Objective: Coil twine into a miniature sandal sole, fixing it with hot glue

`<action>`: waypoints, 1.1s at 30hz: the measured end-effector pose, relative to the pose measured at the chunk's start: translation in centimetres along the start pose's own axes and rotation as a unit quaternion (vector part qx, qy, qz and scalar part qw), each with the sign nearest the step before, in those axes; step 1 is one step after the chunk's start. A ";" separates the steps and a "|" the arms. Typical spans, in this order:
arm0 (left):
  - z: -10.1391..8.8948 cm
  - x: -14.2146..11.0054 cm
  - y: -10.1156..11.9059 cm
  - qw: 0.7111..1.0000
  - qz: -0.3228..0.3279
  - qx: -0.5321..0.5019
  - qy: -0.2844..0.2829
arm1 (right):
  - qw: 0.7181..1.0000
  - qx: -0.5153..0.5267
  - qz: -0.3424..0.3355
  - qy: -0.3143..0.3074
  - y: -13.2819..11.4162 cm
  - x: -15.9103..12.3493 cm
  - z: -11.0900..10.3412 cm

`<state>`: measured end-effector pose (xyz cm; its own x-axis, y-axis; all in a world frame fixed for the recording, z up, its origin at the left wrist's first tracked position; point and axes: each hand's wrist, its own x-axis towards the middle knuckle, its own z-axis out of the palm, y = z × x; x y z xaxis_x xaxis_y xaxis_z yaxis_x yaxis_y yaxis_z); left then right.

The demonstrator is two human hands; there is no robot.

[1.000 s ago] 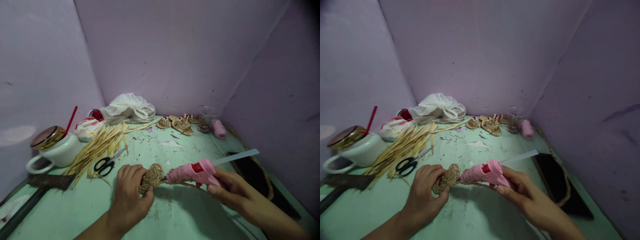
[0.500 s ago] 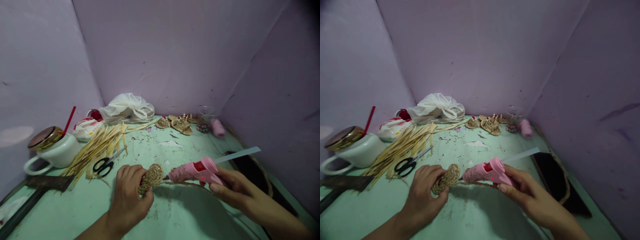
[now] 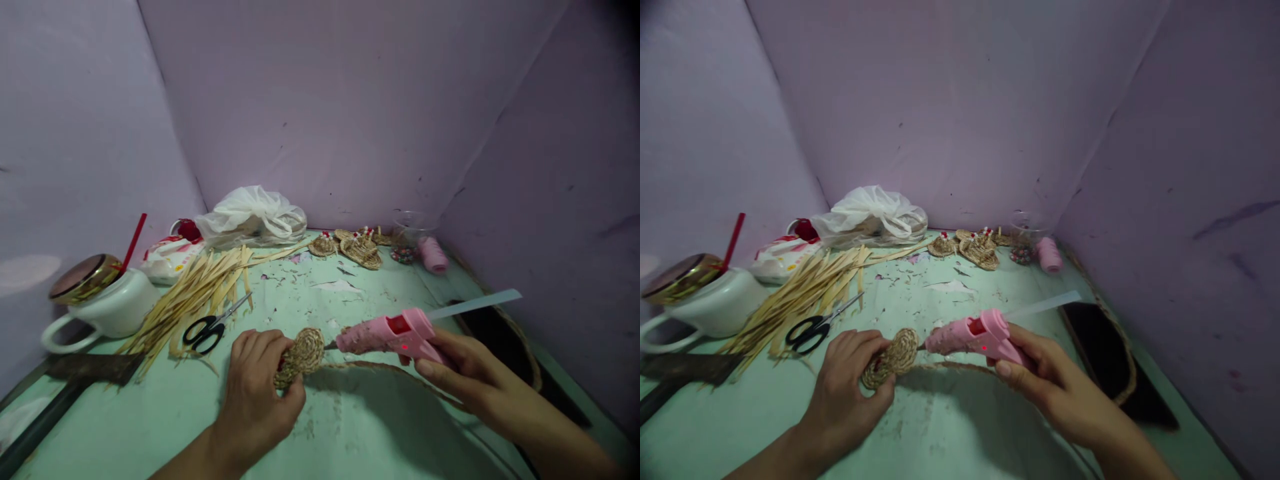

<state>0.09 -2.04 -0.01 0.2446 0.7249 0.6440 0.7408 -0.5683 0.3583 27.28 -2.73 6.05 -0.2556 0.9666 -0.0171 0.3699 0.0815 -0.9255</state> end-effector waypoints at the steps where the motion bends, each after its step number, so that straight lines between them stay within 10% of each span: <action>1: 0.0 0.0 0.0 1.000 0.000 0.000 0.001 | 1.000 -0.004 0.000 0.003 0.1 0.0 0.0; 33: -0.2 -0.1 0.3 0.999 0.039 0.007 -0.026 | 0.999 0.019 -0.019 0.023 0.3 0.4 0.1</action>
<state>0.18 -2.36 0.12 0.3335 0.6985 0.6331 0.7265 -0.6184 0.2996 27.18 -2.36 5.76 -0.2276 0.9732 0.0342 0.3266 0.1094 -0.9388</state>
